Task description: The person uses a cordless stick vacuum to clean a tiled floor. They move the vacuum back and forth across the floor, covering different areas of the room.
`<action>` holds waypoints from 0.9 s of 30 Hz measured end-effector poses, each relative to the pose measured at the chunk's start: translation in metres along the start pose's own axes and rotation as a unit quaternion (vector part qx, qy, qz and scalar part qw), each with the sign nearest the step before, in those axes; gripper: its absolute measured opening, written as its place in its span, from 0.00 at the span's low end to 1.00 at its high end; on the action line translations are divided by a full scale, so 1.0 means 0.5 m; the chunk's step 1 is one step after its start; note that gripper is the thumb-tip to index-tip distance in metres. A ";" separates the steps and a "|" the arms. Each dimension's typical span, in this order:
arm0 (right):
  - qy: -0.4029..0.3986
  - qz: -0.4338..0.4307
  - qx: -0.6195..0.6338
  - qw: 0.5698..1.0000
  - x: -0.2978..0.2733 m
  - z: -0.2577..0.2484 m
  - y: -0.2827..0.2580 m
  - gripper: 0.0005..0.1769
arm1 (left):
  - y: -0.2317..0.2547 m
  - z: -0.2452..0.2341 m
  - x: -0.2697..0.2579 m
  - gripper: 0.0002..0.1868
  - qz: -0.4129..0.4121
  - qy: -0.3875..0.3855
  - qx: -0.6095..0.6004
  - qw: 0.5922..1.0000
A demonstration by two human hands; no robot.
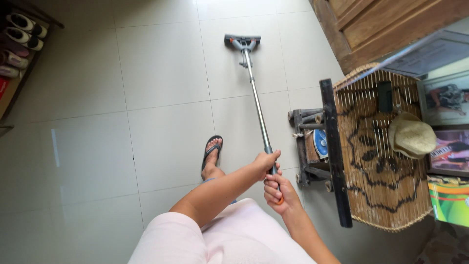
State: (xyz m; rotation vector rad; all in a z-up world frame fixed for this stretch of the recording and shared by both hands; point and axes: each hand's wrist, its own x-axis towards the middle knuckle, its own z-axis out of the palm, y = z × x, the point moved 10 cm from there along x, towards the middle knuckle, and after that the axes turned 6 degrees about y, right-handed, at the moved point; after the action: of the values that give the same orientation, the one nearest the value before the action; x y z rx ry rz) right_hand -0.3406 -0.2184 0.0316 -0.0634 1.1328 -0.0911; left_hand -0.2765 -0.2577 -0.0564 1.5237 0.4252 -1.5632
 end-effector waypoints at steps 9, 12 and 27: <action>0.011 0.020 0.050 0.998 -0.345 -0.301 0.181 0.20 | -0.412 0.127 -0.311 0.21 -0.122 -0.041 -0.007 0.992; -0.040 0.031 0.068 0.996 -0.422 -0.385 0.209 0.13 | -0.495 0.171 -0.382 0.20 -0.141 -0.051 0.024 0.988; 0.020 0.035 -0.030 0.999 -0.259 -0.347 0.155 0.27 | -0.361 0.135 -0.276 0.19 -0.076 0.021 0.093 0.993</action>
State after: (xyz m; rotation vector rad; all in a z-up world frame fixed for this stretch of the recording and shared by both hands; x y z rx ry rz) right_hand -0.5492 -0.1286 0.0672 -0.0746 1.1764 0.0036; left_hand -0.4775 -0.1621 0.0246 1.7023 0.4392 -1.7312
